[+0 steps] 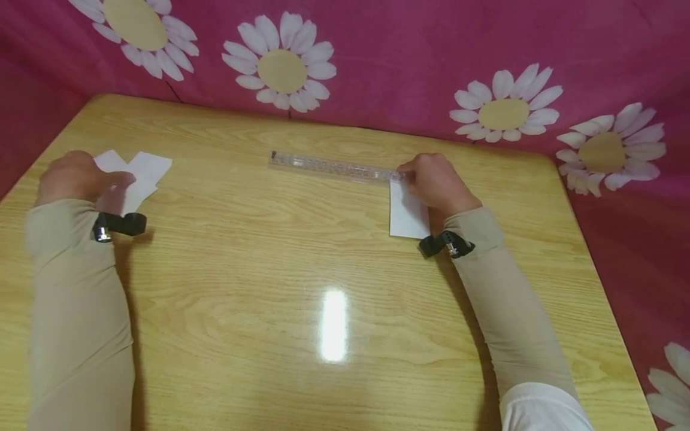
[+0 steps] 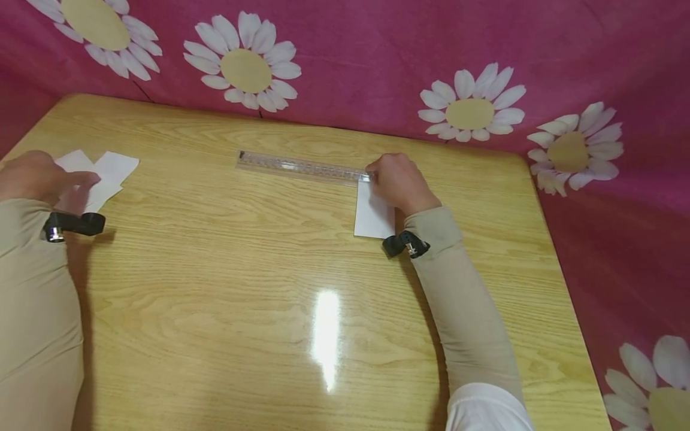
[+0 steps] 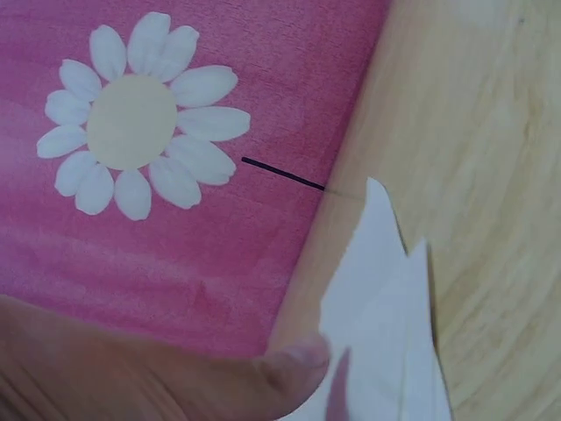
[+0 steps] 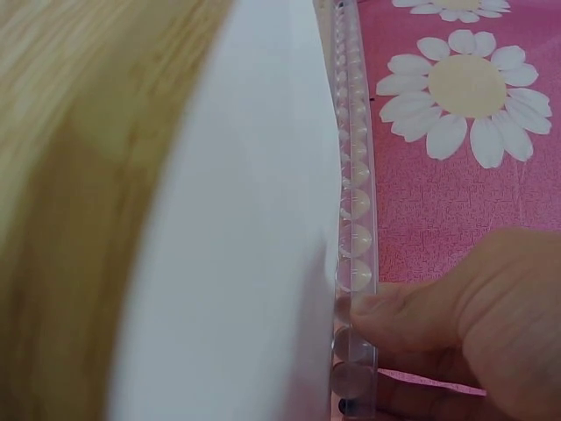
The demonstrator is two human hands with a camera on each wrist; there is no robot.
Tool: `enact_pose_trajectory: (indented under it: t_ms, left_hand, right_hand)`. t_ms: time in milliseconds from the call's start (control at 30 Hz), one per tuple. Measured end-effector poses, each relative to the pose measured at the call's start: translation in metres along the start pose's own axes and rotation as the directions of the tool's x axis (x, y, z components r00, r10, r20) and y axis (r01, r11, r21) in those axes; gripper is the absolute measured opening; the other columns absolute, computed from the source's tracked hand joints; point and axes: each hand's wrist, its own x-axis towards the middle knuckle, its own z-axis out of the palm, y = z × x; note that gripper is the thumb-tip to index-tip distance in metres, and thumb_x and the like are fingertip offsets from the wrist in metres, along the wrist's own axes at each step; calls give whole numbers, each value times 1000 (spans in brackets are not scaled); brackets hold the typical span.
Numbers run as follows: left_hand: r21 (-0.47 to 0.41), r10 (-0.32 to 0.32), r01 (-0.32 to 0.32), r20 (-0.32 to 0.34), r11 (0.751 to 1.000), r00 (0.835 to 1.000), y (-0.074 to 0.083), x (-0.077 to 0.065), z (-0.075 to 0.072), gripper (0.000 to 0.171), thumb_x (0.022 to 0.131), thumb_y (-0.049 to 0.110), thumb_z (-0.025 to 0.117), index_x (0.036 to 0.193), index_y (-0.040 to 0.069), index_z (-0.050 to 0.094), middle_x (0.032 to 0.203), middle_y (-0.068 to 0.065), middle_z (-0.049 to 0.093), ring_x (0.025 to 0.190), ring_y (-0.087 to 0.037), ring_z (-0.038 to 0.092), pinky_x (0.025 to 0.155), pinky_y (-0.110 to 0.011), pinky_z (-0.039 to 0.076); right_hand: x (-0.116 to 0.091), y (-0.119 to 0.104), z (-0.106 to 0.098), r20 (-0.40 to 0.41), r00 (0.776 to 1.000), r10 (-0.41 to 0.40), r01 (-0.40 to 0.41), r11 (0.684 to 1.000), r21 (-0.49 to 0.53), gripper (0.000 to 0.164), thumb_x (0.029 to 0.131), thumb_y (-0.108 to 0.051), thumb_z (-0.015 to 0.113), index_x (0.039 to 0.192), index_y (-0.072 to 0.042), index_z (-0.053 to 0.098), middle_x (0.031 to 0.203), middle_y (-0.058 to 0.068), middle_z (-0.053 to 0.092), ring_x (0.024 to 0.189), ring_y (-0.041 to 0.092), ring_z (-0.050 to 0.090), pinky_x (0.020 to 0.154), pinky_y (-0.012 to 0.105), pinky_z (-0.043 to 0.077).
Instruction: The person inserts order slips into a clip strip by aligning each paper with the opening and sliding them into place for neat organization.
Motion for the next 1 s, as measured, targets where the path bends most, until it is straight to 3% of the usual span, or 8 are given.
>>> enact_pose_trajectory:
  t_ms: [200,333,667,1000]
  left_hand:
    - [-2,-75,75,14,997,997,1,5,4,70,101,35,54,132,-26,38,131,-46,43,114,-57,45,101,-66,45]
    - [20,-59,59,11,998,998,-1,11,5,75,100,37,55,132,-28,37,131,-47,42,116,-59,44,103,-65,43]
    - [56,1,3,-84,998,996,-10,15,9,72,97,43,58,113,-27,46,114,-46,48,108,-59,46,92,-64,41]
    - [-15,8,-10,-99,1000,995,-5,9,4,69,97,48,57,104,-20,52,95,-39,56,101,-54,48,82,-56,39]
  right_hand:
    - [0,1,1,-5,1000,-5,5,1000,1,36,97,-3,56,130,-6,71,128,22,72,99,31,64,93,46,54]
    - [0,1,1,-8,1000,-2,2,1000,8,36,98,-3,56,130,-6,71,127,22,72,95,29,61,90,45,53]
    - [0,1,1,-9,1000,-4,4,1000,2,37,97,-2,55,130,-6,71,126,23,72,95,29,61,91,46,54]
    - [1,1,0,-5,1000,-2,2,1000,0,36,97,-3,55,130,-6,71,128,22,72,98,29,61,93,46,53]
